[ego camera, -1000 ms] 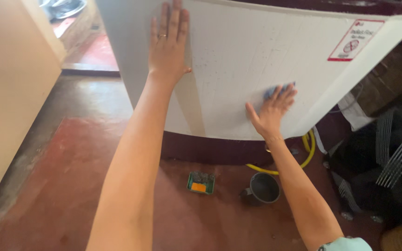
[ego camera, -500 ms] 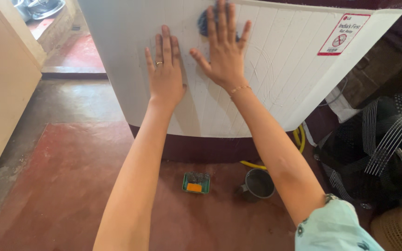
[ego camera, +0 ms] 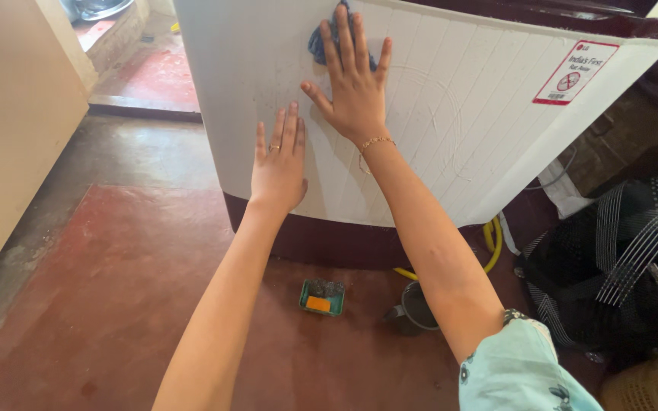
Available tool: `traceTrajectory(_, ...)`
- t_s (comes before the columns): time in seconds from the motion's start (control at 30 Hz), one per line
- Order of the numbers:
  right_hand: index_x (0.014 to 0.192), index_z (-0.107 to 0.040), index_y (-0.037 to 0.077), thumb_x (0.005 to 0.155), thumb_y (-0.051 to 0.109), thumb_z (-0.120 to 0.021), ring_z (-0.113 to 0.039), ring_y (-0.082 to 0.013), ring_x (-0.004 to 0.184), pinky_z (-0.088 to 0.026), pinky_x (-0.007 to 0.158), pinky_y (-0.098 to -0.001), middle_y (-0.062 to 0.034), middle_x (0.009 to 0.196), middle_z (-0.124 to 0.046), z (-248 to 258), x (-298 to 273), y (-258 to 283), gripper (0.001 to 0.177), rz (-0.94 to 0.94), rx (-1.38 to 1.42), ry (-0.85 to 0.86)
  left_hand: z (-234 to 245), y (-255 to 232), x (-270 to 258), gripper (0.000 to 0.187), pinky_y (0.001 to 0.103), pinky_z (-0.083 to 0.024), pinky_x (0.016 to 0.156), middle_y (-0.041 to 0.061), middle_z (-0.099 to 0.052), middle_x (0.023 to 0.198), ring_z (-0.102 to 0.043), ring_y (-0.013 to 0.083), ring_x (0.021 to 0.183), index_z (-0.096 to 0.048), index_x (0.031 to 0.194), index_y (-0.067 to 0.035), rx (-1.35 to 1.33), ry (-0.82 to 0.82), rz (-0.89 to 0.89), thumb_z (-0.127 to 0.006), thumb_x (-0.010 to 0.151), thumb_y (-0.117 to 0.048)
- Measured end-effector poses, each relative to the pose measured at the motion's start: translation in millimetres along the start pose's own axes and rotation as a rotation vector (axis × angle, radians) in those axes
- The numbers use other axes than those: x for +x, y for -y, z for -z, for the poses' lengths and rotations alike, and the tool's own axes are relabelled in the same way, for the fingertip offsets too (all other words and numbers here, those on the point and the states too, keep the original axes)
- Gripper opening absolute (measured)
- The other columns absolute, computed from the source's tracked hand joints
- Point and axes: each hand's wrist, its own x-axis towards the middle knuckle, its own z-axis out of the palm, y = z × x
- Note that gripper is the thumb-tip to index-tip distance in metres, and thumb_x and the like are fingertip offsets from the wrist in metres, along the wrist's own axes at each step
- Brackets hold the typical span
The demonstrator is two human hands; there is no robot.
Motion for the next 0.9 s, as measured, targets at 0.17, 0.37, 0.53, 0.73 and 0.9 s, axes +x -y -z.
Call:
traceTrajectory(0.17, 0.168, -0.019, 0.016, 0.106, 0.07, -0.034, -0.006, -0.024, 0.16, 0.006, 0.124, -0.0589, -0.0078, 0.174, -0.009, -41, -18, 11, 0.084, 0.099, 0.013, 0.018, -13, 8, -30, 0.109, 0.046, -0.009, 0.126, 0.012, 0.002, 0.169, 0.001, 0.0276, 0.156, -0.015, 0.161, -0.001, -0.083, 0.021, 0.017, -0.081, 0.077, -0.025)
traceTrajectory(0.37, 0.167, -0.021, 0.018, 0.103, 0.071, -0.034, -0.007, -0.0203, 0.16, 0.004, 0.125, -0.0571, -0.0043, 0.174, -0.011, -107, -58, 31, 0.084, 0.267, -0.017, 0.008, -5, 18, -79, 0.108, 0.046, -0.011, 0.127, 0.014, 0.002, 0.17, -0.001, 0.0295, 0.158, -0.013, 0.16, -0.002, -0.149, -0.042, 0.028, -0.08, 0.078, -0.025)
traceTrajectory(0.53, 0.167, -0.024, 0.021, 0.1, 0.07, -0.04, -0.009, -0.018, 0.161, 0.0, 0.128, -0.0548, -0.0008, 0.175, -0.014, -129, -80, 39, 0.085, 0.407, -0.035, 0.039, 7, 19, -126, 0.11, 0.047, -0.011, 0.127, 0.014, 0.003, 0.169, -0.001, 0.0296, 0.157, -0.01, 0.159, -0.002, -0.22, 0.005, 0.013, -0.081, 0.079, -0.027)
traceTrajectory(0.73, 0.168, -0.028, 0.016, 0.106, 0.06, -0.05, -0.012, -0.0225, 0.16, 0.0, 0.124, -0.0597, -0.0067, 0.174, -0.02, -46, -6, 9, 0.08, 0.226, -0.001, -0.087, 20, 23, -133, 0.109, 0.047, -0.01, 0.127, 0.014, 0.004, 0.169, -0.001, 0.03, 0.157, -0.009, 0.159, -0.001, -0.199, 0.013, 0.01, -0.08, 0.08, -0.026)
traceTrajectory(0.9, 0.167, -0.024, 0.009, 0.107, 0.064, -0.047, -0.011, -0.0243, 0.16, 0.003, 0.126, -0.0617, -0.0092, 0.173, -0.021, -11, 22, 15, 0.084, 0.158, 0.041, -0.04, 19, 3, -125, 0.11, 0.046, -0.01, 0.127, 0.016, 0.003, 0.168, 0.0, 0.0308, 0.157, -0.01, 0.159, -0.001, -0.236, 0.024, -0.008, -0.081, 0.079, -0.027)
